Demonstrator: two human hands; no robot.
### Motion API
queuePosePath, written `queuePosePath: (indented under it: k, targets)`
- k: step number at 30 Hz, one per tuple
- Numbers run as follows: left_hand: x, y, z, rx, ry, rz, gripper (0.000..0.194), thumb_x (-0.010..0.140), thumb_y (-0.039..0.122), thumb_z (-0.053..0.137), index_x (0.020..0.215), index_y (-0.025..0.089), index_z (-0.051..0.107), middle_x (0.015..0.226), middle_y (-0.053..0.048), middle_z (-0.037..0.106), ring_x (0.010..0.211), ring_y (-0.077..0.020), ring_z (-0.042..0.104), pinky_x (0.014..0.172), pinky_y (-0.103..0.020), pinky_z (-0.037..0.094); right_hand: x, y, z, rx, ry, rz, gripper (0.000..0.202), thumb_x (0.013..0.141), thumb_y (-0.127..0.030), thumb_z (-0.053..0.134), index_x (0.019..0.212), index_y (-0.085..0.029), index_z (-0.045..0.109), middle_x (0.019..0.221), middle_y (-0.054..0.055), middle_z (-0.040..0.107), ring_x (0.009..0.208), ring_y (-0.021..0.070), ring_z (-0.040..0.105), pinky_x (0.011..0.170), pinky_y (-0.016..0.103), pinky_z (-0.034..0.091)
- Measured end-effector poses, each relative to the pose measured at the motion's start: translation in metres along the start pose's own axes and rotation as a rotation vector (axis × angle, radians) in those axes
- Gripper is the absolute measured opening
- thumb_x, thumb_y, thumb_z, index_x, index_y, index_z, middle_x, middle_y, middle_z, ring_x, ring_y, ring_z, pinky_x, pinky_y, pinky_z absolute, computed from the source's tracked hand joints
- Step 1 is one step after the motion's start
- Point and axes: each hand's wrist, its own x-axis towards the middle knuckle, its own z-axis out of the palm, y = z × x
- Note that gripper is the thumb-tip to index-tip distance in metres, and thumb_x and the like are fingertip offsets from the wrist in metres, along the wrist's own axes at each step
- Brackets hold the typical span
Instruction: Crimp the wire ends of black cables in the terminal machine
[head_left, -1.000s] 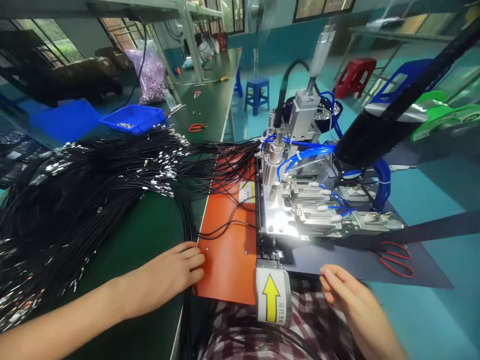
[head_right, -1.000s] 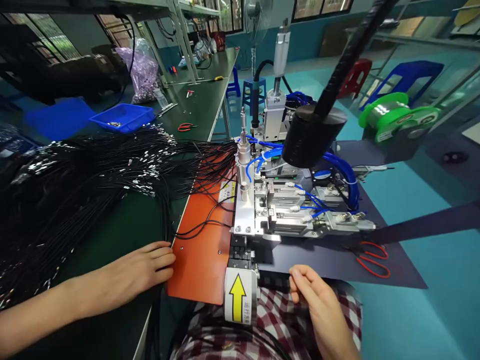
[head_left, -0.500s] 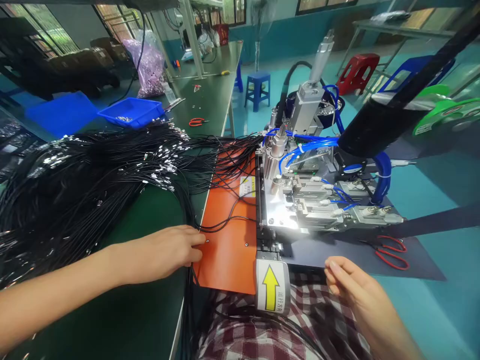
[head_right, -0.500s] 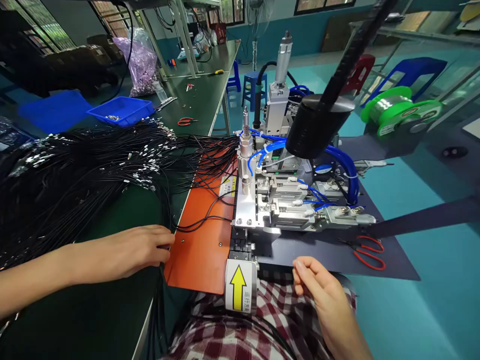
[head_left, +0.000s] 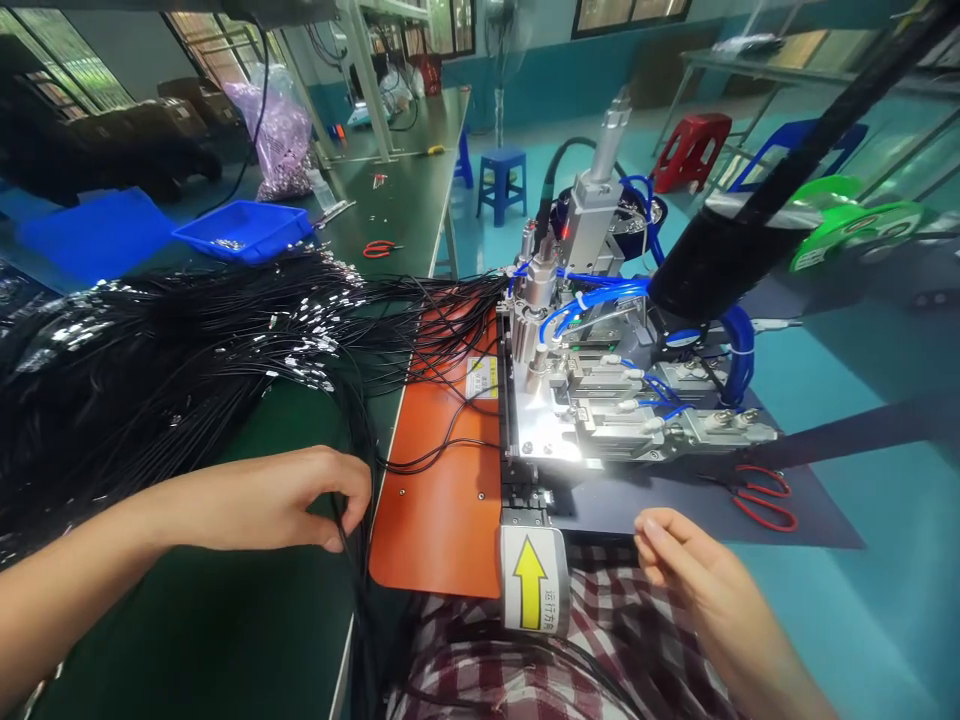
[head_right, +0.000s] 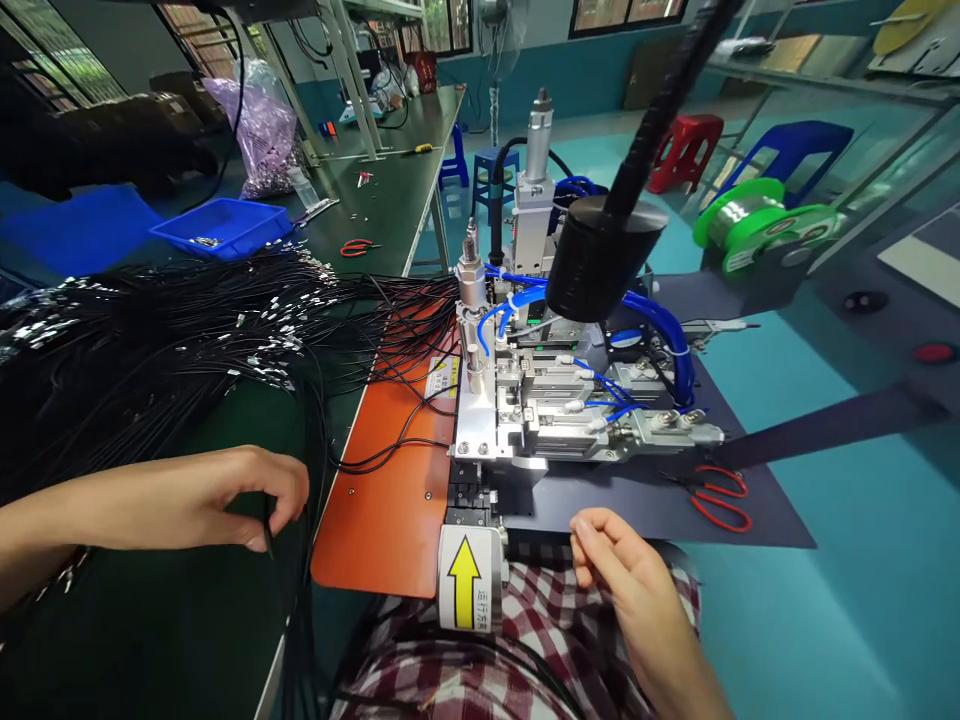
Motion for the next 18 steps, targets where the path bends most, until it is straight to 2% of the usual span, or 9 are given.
queuePosePath:
  k: [1,3,6,8,11,13,15,18]
  targets:
    - [-0.001,0.002,-0.005,-0.081,-0.032,0.011,0.007,0.077,0.02,0.057,0.073,0.02,0.063,0.078,0.007,0.064,0.069,-0.0079,0.058,0.062,-0.013,0.044,0.0,-0.001,0.0,0.01,0.004,-0.006,0.033,0.073,-0.052,0.065,0.071,-0.02,0.056,0.06,-0.002,0.045,0.053,0.0126,0.04,0.047,0.021,0.033]
    - [-0.004,0.005,-0.015,-0.204,-0.006,-0.017,0.016,0.082,0.025,0.052,0.077,0.017,0.064,0.078,0.006,0.063,0.072,-0.0075,0.058,0.067,-0.015,0.044,0.0,-0.003,0.001,0.016,0.018,-0.025,0.033,0.073,-0.052,0.065,0.07,-0.02,0.056,0.059,-0.003,0.045,0.052,0.0126,0.04,0.047,0.022,0.034]
    - [-0.009,0.003,-0.02,-0.258,0.264,-0.081,0.022,0.081,0.033,0.055,0.078,0.015,0.067,0.073,0.006,0.065,0.068,-0.0083,0.058,0.065,-0.017,0.046,-0.002,-0.008,0.007,-0.017,-0.004,-0.064,0.034,0.072,-0.053,0.064,0.07,-0.02,0.058,0.058,-0.002,0.047,0.051,0.0134,0.043,0.048,0.024,0.037]
    - [-0.008,0.001,-0.014,-0.303,0.38,-0.092,0.022,0.079,0.035,0.059,0.078,0.015,0.068,0.071,0.004,0.066,0.065,-0.0099,0.058,0.061,-0.019,0.047,-0.004,-0.01,0.015,-0.05,-0.058,-0.104,0.032,0.071,-0.051,0.066,0.081,-0.021,0.062,0.062,-0.001,0.051,0.053,0.0144,0.047,0.05,0.025,0.04]
    - [0.001,-0.001,0.01,-0.359,0.45,-0.1,0.021,0.078,0.038,0.061,0.078,0.018,0.068,0.072,0.004,0.067,0.067,-0.0124,0.061,0.062,-0.02,0.048,-0.011,-0.014,0.032,-0.04,-0.161,-0.184,0.042,0.072,-0.035,0.068,0.111,-0.025,0.057,0.083,0.002,0.059,0.057,0.0131,0.05,0.056,0.026,0.044]
    - [0.011,-0.001,0.031,-0.353,0.473,-0.092,0.021,0.08,0.039,0.059,0.078,0.019,0.067,0.074,0.004,0.068,0.07,-0.0132,0.062,0.064,-0.019,0.048,-0.016,-0.016,0.045,0.001,-0.288,-0.205,0.053,0.073,-0.024,0.066,0.123,-0.028,0.049,0.096,0.003,0.061,0.06,0.0119,0.051,0.058,0.027,0.045]
    - [0.021,-0.001,0.052,-0.333,0.473,-0.068,0.021,0.082,0.039,0.056,0.081,0.02,0.067,0.078,0.002,0.068,0.073,-0.0145,0.062,0.064,-0.02,0.048,-0.019,-0.018,0.054,0.026,-0.341,-0.204,0.05,0.071,-0.016,0.066,0.118,-0.027,0.054,0.096,0.003,0.061,0.066,0.0125,0.054,0.065,0.027,0.046]
    - [0.03,-0.003,0.074,-0.3,0.477,-0.037,0.021,0.085,0.038,0.052,0.086,0.022,0.066,0.084,-0.001,0.068,0.076,-0.0159,0.062,0.066,-0.021,0.048,-0.02,-0.02,0.059,0.075,-0.336,-0.179,0.032,0.072,-0.014,0.063,0.102,-0.023,0.062,0.088,0.002,0.061,0.075,0.0152,0.057,0.07,0.028,0.047]
